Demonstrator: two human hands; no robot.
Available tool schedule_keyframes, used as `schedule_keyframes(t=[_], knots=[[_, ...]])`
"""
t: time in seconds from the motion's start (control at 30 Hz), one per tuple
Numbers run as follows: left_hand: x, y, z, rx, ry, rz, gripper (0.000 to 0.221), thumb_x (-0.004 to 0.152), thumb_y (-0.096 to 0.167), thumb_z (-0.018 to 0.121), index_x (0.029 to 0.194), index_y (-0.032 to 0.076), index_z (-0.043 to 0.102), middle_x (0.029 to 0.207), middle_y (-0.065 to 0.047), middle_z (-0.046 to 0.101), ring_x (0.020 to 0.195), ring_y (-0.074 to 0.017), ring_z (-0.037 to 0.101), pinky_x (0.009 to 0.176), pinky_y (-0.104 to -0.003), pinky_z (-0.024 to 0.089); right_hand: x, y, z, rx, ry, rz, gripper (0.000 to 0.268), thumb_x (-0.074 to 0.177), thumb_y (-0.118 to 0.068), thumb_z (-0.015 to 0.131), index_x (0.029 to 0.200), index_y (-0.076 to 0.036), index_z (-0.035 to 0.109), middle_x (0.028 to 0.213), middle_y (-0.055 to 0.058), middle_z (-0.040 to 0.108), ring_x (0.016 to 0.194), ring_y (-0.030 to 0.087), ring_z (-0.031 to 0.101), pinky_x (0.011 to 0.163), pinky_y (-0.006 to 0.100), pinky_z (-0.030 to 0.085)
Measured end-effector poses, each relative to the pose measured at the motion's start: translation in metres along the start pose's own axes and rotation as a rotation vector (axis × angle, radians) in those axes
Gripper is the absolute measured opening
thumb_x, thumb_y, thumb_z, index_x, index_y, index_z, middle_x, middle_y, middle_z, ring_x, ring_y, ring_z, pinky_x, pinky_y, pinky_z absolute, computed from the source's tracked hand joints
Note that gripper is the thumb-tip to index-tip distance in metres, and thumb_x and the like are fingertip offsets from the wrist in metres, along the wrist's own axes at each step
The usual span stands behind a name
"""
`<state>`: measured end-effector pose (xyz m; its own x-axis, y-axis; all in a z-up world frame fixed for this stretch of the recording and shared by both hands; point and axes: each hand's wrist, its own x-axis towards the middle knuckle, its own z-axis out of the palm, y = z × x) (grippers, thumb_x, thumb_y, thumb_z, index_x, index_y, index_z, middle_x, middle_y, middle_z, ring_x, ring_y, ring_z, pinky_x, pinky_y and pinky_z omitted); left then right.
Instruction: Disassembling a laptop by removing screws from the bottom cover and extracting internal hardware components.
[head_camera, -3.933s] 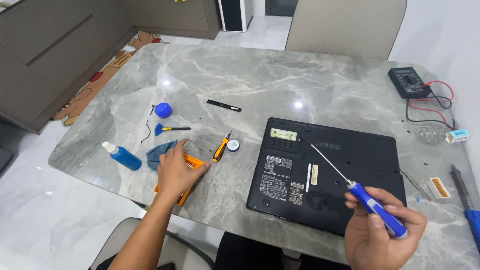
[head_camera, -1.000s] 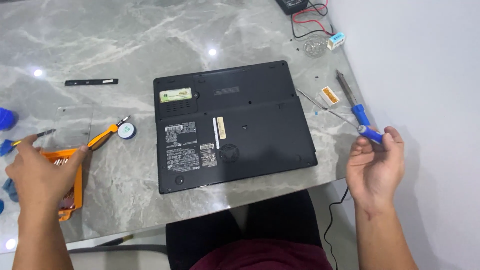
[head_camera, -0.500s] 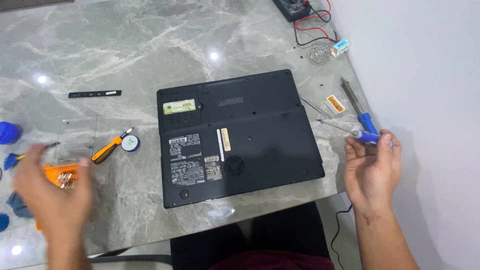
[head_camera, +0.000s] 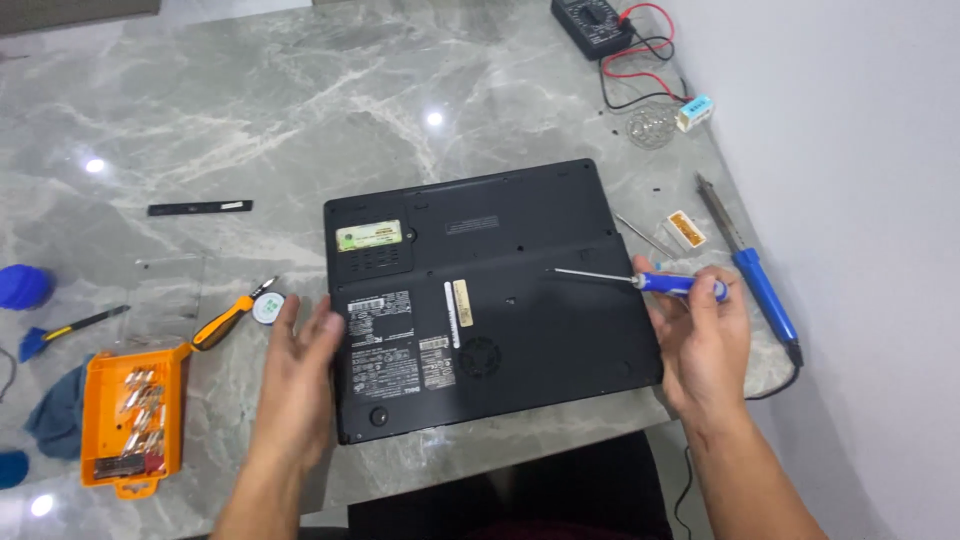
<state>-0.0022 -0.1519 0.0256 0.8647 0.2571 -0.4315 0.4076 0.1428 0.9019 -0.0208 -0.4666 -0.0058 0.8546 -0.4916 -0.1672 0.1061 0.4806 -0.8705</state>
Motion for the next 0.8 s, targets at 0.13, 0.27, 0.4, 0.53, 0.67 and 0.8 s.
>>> schedule_keyframes(t=[0.13,0.27,0.4,0.53,0.67,0.8], knots=[[0.007,0.019,0.002,-0.106,0.023,-0.195,0.084,0.078,0.028,0.055,0.150,0.009,0.017,0.142,-0.017,0.050,0.132,-0.0217,0.049,0.109,-0.031,0.035,-0.006,-0.002,0.003,-0.029,0.018,-0.006,0.016,0.096,-0.028,0.051,0.093,-0.018,0.039,0.106,0.027,0.064,0.116,0.034,0.065,0.092,0.044,0.056],[-0.001,0.036,0.011,0.003,-0.059,-0.063,0.080,0.091,0.036,0.050,0.147,-0.008,0.014,0.141,-0.041,0.031,0.138,-0.0516,0.025,0.109,-0.059,0.021,-0.007,0.000,0.005,-0.046,0.043,-0.033,0.019,0.097,-0.036,0.050,0.102,-0.019,0.041,0.098,0.016,0.068,0.119,0.033,0.064,0.086,0.045,0.059],[0.014,0.027,0.012,0.086,-0.059,-0.103,0.076,0.085,0.034,0.061,0.140,-0.012,0.032,0.126,-0.042,0.044,0.119,-0.0518,0.046,0.088,-0.061,0.037,-0.008,0.004,0.001,-0.052,0.014,-0.064,0.020,0.098,-0.037,0.050,0.103,-0.020,0.040,0.095,0.013,0.068,0.120,0.031,0.064,0.084,0.040,0.060],[0.014,0.014,0.021,0.202,-0.004,0.063,0.082,0.074,0.029,0.079,0.128,-0.018,0.039,0.105,-0.041,0.052,0.100,-0.0485,0.057,0.068,-0.063,0.046,-0.007,0.008,-0.007,-0.047,-0.016,-0.098,0.018,0.100,-0.035,0.048,0.102,-0.019,0.040,0.094,0.014,0.067,0.122,0.032,0.062,0.087,0.045,0.059],[0.014,0.001,0.009,0.171,-0.031,0.092,0.079,0.072,0.020,0.079,0.128,-0.018,0.038,0.097,-0.038,0.051,0.090,-0.0471,0.055,0.061,-0.064,0.046,-0.007,0.010,-0.014,-0.039,-0.045,-0.124,0.018,0.100,-0.036,0.046,0.102,-0.019,0.040,0.095,0.013,0.067,0.123,0.032,0.062,0.091,0.049,0.058],[0.013,-0.017,-0.006,0.059,-0.014,0.012,0.061,0.072,0.021,0.069,0.124,0.006,0.043,0.111,-0.013,0.062,0.097,-0.0198,0.064,0.080,-0.035,0.055,0.002,0.021,-0.031,0.109,-0.136,-0.156,0.020,0.098,-0.031,0.056,0.103,-0.018,0.042,0.103,0.023,0.060,0.129,0.038,0.059,0.086,0.052,0.056]])
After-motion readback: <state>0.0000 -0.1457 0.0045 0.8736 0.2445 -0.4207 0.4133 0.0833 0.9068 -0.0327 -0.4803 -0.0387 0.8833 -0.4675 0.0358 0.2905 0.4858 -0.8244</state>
